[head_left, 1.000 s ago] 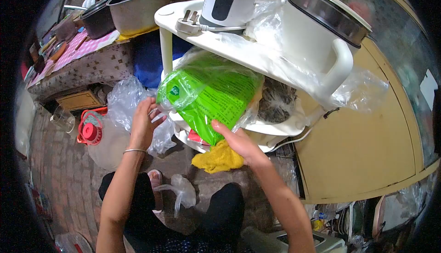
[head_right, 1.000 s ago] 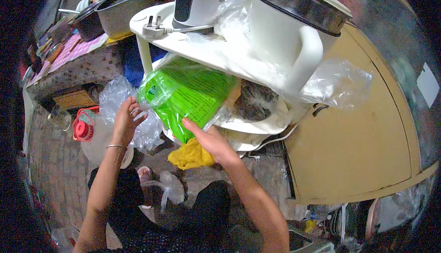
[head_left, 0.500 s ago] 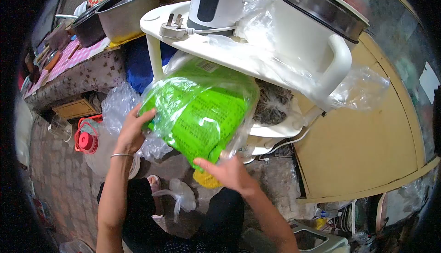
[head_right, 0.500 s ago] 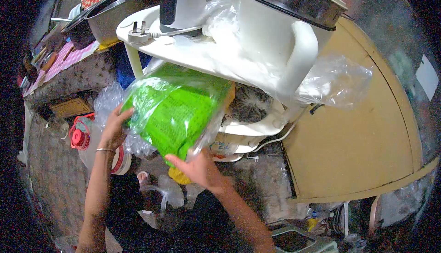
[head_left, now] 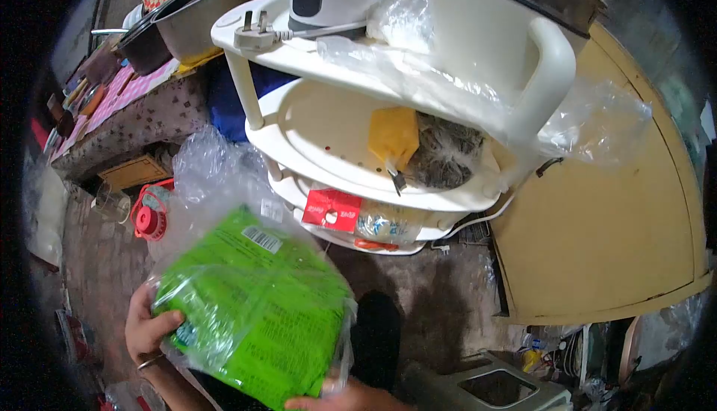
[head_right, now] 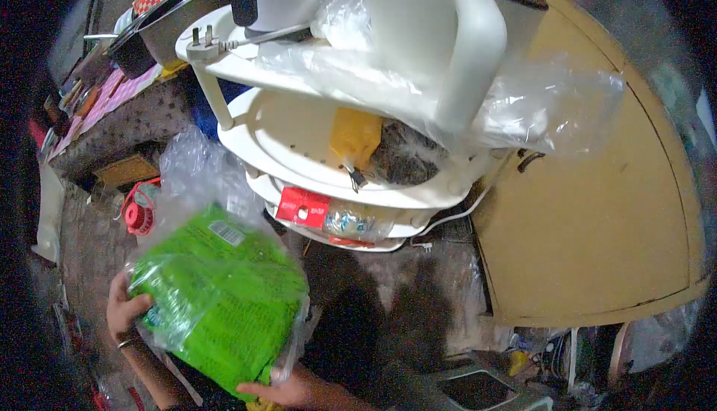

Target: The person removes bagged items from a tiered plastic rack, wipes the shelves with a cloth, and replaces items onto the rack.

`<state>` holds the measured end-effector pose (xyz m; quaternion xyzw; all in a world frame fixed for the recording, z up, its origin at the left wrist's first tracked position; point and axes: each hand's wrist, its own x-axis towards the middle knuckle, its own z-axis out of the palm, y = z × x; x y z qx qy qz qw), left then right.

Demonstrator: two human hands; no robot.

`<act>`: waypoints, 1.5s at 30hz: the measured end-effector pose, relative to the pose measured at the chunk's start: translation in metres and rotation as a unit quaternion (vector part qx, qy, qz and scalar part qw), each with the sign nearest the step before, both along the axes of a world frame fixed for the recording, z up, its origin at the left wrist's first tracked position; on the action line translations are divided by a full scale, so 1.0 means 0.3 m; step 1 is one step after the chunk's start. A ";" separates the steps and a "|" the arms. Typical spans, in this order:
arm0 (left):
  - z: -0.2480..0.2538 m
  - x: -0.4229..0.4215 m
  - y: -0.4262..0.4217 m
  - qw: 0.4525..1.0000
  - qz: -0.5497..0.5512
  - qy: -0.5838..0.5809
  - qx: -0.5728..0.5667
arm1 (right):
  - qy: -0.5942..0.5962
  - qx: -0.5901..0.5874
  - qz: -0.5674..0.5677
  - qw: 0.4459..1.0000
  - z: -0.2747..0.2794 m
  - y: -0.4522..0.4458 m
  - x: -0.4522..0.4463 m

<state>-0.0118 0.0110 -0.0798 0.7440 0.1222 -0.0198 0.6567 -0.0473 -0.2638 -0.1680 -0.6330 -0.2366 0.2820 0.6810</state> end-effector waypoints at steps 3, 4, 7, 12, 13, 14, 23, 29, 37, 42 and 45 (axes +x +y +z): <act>-0.044 0.057 -0.092 0.991 -0.014 0.115 0.064 | 0.177 0.081 0.014 0.981 -0.056 -0.055 0.013; -0.079 0.094 -0.117 0.986 -0.056 0.130 0.085 | 0.175 0.085 -0.017 0.981 -0.101 -0.065 0.016; -0.202 0.198 -0.176 0.955 -0.167 0.166 0.182 | 0.276 0.070 -0.084 0.955 -0.246 -0.086 -0.002; -0.500 0.386 -0.189 0.877 -0.303 0.185 0.324 | 0.283 -0.025 -0.204 0.937 -0.498 -0.071 -0.022; -0.570 0.428 -0.183 0.852 -0.334 0.210 0.343 | 0.275 -0.051 -0.203 0.938 -0.596 -0.064 -0.034; -0.655 0.457 -0.166 0.854 -0.332 0.215 0.339 | 0.280 -0.020 -0.236 0.930 -0.606 -0.040 -0.021; -1.243 0.474 0.073 0.765 -0.299 -0.010 0.570 | 0.415 -0.304 -0.126 0.848 -0.868 0.208 -0.066; -0.838 0.497 -0.036 0.708 -0.404 0.197 0.546 | 0.639 0.066 -0.067 0.763 -0.764 0.161 -0.072; -0.190 0.527 -0.430 0.916 -0.292 -0.078 0.264 | 0.566 0.264 -0.187 0.758 -0.565 -0.073 0.092; -0.072 0.689 -0.640 0.819 -0.299 -0.372 0.319 | 0.516 0.443 -0.180 0.710 -0.514 -0.219 0.116; -0.177 0.807 -0.735 0.695 -0.309 -0.447 0.470 | 0.498 0.493 -0.241 0.672 -0.545 -0.256 0.091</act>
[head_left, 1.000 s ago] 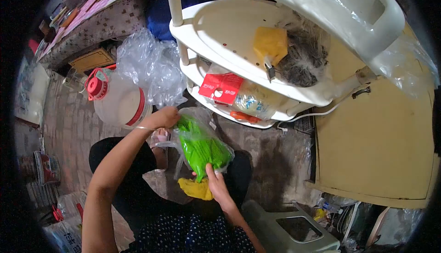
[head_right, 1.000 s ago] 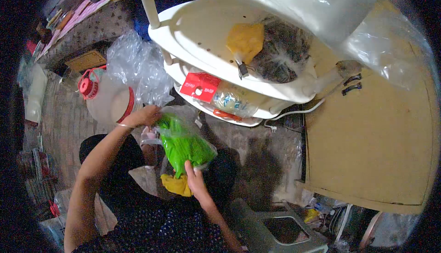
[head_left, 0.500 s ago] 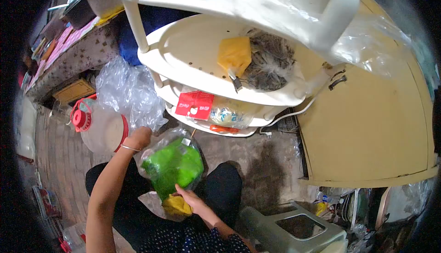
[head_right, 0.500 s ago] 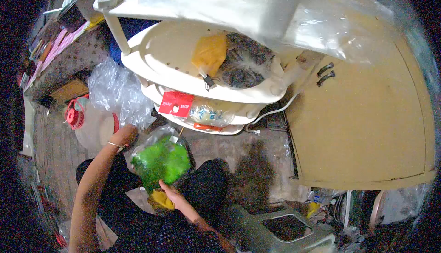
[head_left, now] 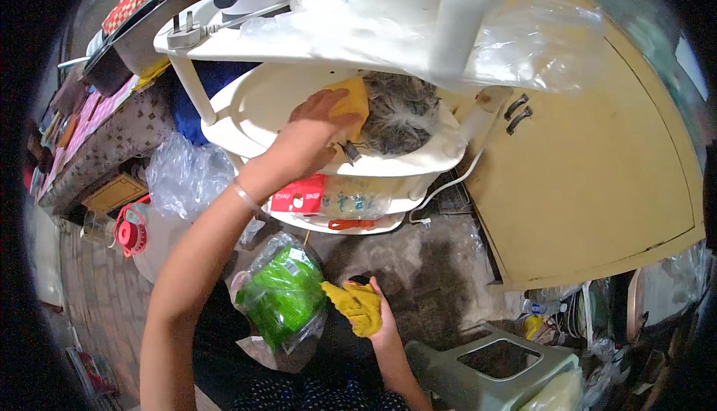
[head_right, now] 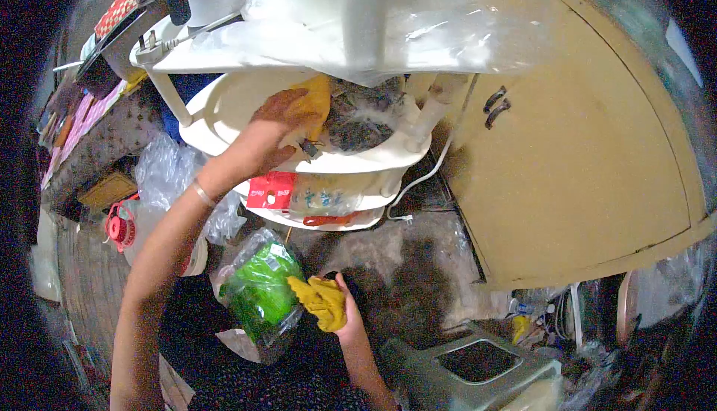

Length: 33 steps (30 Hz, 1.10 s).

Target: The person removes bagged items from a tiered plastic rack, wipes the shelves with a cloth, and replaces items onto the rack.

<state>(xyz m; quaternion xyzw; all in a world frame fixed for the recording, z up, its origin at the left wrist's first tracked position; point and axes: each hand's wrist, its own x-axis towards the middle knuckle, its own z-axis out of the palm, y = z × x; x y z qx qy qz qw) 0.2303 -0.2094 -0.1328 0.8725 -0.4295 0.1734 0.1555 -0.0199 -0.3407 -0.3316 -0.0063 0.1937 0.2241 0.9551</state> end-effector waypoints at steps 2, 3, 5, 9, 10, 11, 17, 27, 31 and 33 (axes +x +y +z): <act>-0.027 0.036 -0.017 1.000 -0.011 0.008 -0.018 | -0.035 0.050 -0.011 0.998 -0.076 -0.027 -0.030; -0.036 0.046 -0.019 0.999 -0.020 0.019 -0.037 | -0.068 0.099 -0.018 0.993 -0.085 -0.031 -0.040; -0.051 0.066 -0.002 0.996 -0.025 0.022 -0.079 | -0.002 0.035 -0.038 0.999 -0.105 -0.024 -0.061; -0.005 0.033 0.030 0.956 0.010 0.124 -0.266 | 0.007 0.063 -0.052 0.997 -0.239 -0.021 -0.109; 0.032 0.010 0.044 0.920 0.032 0.180 -0.347 | -0.036 0.103 -0.052 0.993 -0.254 -0.019 -0.108; 0.050 -0.015 0.066 0.893 0.018 0.204 -0.401 | -0.037 0.105 -0.053 0.992 -0.268 -0.019 -0.110; 0.079 -0.345 0.235 0.819 0.013 0.236 -0.523 | -0.084 0.117 -0.106 0.984 -0.230 -0.029 -0.120; -0.142 -0.626 0.315 0.798 0.190 0.424 -0.384 | -0.111 0.139 -0.149 0.973 -0.211 -0.109 -0.156; -0.545 -0.627 0.203 0.770 0.221 0.461 -0.381 | -0.127 0.160 -0.146 0.968 -0.209 -0.119 -0.164; -0.716 -0.630 0.159 0.696 0.217 0.517 -0.449 | -0.131 0.164 -0.131 0.969 -0.215 -0.111 -0.162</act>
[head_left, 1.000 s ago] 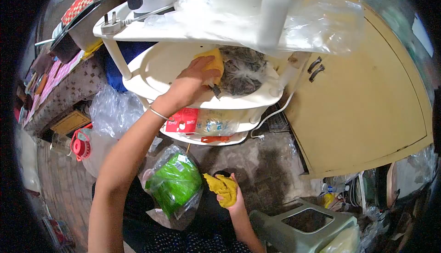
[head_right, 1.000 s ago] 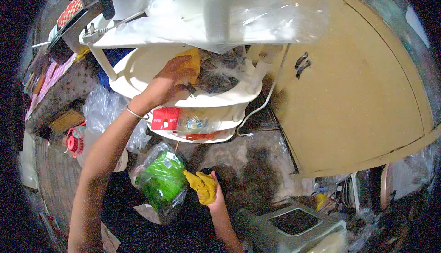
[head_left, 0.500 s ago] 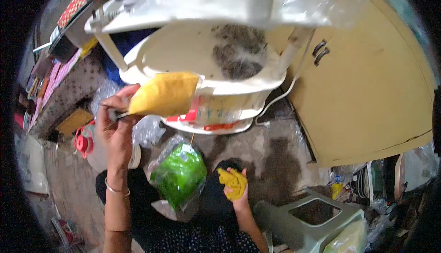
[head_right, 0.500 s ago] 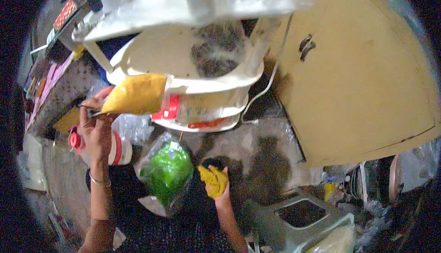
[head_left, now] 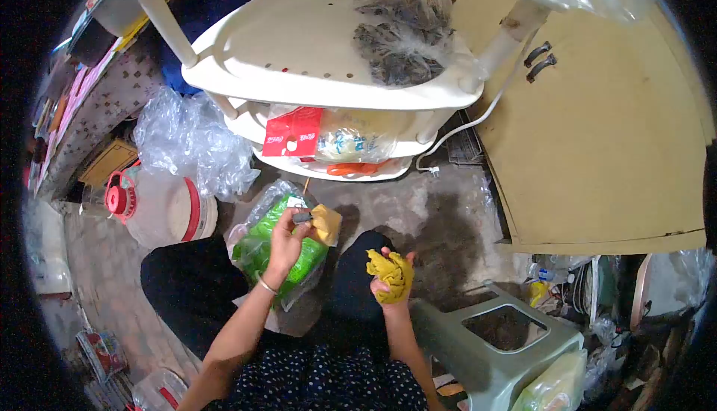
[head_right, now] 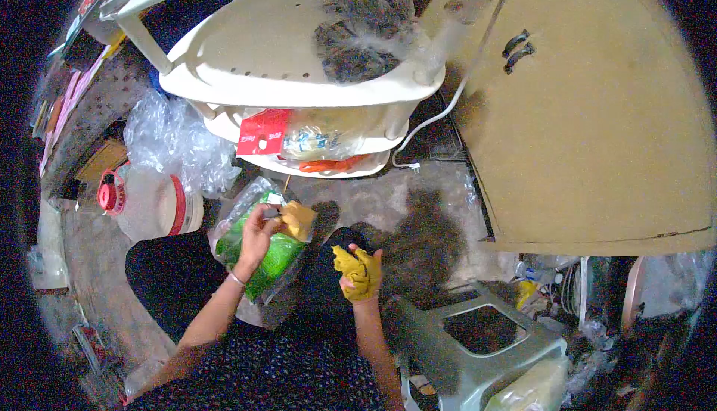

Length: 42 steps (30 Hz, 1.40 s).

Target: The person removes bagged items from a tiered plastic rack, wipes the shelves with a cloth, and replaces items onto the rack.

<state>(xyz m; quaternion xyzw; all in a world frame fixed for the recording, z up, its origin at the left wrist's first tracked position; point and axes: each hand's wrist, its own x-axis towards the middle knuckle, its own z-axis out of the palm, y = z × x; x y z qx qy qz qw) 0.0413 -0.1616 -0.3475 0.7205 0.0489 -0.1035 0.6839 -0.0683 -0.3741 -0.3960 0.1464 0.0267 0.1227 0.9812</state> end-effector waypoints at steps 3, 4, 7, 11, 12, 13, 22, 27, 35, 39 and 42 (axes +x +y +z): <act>-0.168 -0.027 -0.003 0.996 -0.039 -0.019 0.075 | -0.036 0.004 0.004 0.999 -0.014 0.012 -0.010; -0.295 -0.038 0.042 0.975 -0.068 -0.105 0.183 | 0.025 -0.005 -0.014 1.000 0.007 0.013 -0.017; -0.430 -0.069 0.120 0.943 -0.041 -0.088 0.317 | -0.008 -0.014 0.002 1.000 -0.037 0.014 -0.020; -0.008 0.016 0.028 0.938 0.009 -0.160 0.308 | 0.004 -0.002 0.007 1.000 -0.035 0.019 -0.004; 0.125 0.041 -0.011 0.953 0.018 -0.180 0.243 | -0.013 0.015 0.014 1.000 -0.038 0.021 0.003; 0.287 0.069 -0.047 0.940 -0.003 -0.238 0.242 | -0.029 0.031 0.020 0.999 -0.039 0.024 0.006; 0.773 0.766 -0.308 0.883 0.000 -0.345 0.317 | 0.030 -0.005 0.016 0.999 -0.043 0.073 0.014; 0.679 1.087 -0.446 0.798 -0.079 -0.319 0.505 | 0.030 0.028 -0.011 0.999 -0.052 0.112 -0.003; 0.680 1.226 -0.438 0.902 -0.143 -0.347 0.215 | 0.020 0.036 -0.016 0.999 -0.049 0.101 -0.048; 0.706 1.226 -0.275 0.829 -0.367 -0.184 -0.379 | 0.031 0.027 -0.022 0.999 -0.052 0.082 -0.053; 0.732 0.981 -0.150 0.900 -0.241 -0.317 -0.176 | 0.008 0.033 -0.012 0.999 -0.040 0.063 -0.040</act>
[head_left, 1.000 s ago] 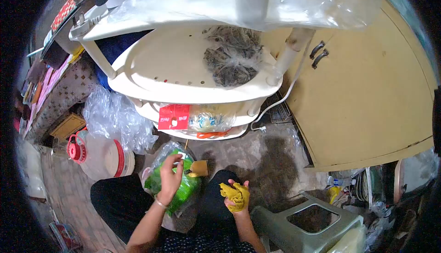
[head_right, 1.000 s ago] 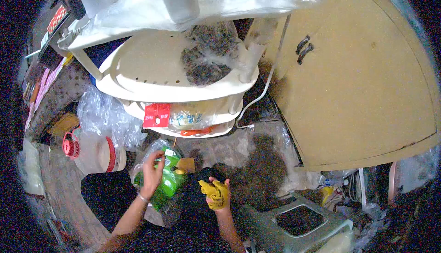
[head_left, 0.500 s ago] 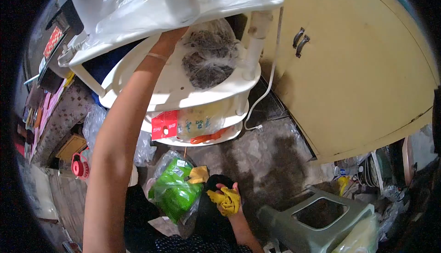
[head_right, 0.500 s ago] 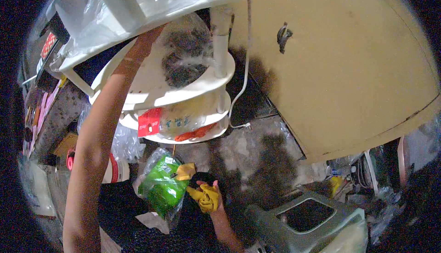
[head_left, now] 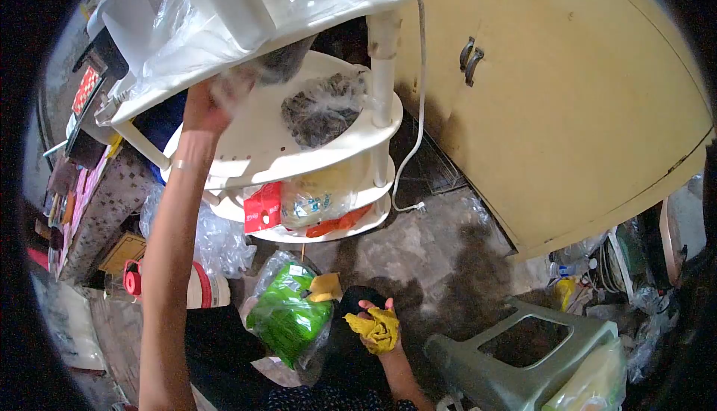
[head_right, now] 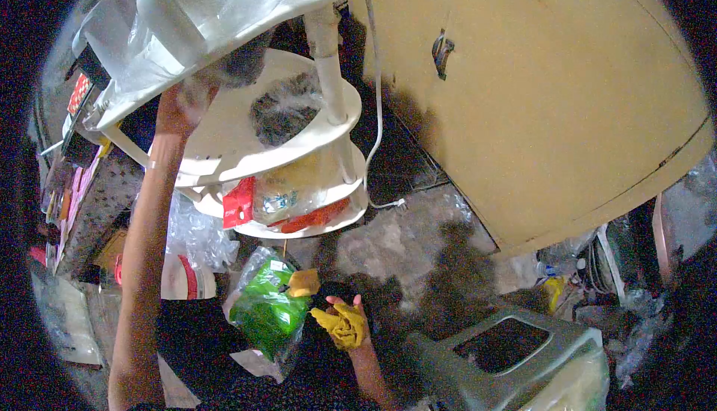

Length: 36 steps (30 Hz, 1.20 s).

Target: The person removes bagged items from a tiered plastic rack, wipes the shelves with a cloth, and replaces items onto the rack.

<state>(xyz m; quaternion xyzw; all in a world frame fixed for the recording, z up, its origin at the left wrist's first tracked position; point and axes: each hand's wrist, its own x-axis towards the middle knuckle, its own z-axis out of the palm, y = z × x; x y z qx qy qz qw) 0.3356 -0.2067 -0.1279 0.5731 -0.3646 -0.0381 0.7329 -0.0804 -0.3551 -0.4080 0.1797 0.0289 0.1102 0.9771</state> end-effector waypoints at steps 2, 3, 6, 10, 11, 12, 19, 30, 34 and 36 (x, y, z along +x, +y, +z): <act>-0.003 -0.193 0.084 0.922 -0.182 0.243 -0.241 | 0.001 -0.004 0.005 1.000 -0.020 -0.010 0.012; 0.009 -0.265 0.100 0.914 0.003 0.312 -0.259 | 0.005 -0.007 0.011 1.000 -0.029 -0.012 0.013; 0.047 -0.502 0.158 0.869 0.023 0.409 -0.278 | -0.006 0.026 0.043 0.999 -0.024 -0.038 0.032; -0.083 -0.752 0.203 0.882 0.013 0.390 -0.265 | -0.005 0.002 0.033 0.999 -0.008 -0.050 0.033; -0.057 -0.836 0.117 0.857 0.103 0.440 -0.248 | 0.004 0.003 0.030 1.000 -0.031 -0.042 0.029; -0.129 -0.836 0.147 0.878 0.035 0.447 -0.166 | -0.003 -0.022 0.026 0.999 -0.073 -0.031 0.021; -0.460 -0.828 -0.293 0.871 -0.094 0.455 0.157 | -0.077 -0.143 0.013 0.987 -0.023 -0.016 -0.026; -0.537 -0.853 -0.439 0.921 -0.031 -0.122 0.368 | -0.128 -0.076 0.004 0.989 -0.046 -0.007 -0.027; -0.065 -0.773 -0.349 0.931 0.122 -0.253 0.234 | -0.062 -0.088 0.006 0.994 -0.029 -0.007 -0.012; 0.042 -0.626 -0.350 0.906 0.276 -0.248 0.202 | -0.054 -0.090 0.017 0.994 -0.031 -0.004 -0.007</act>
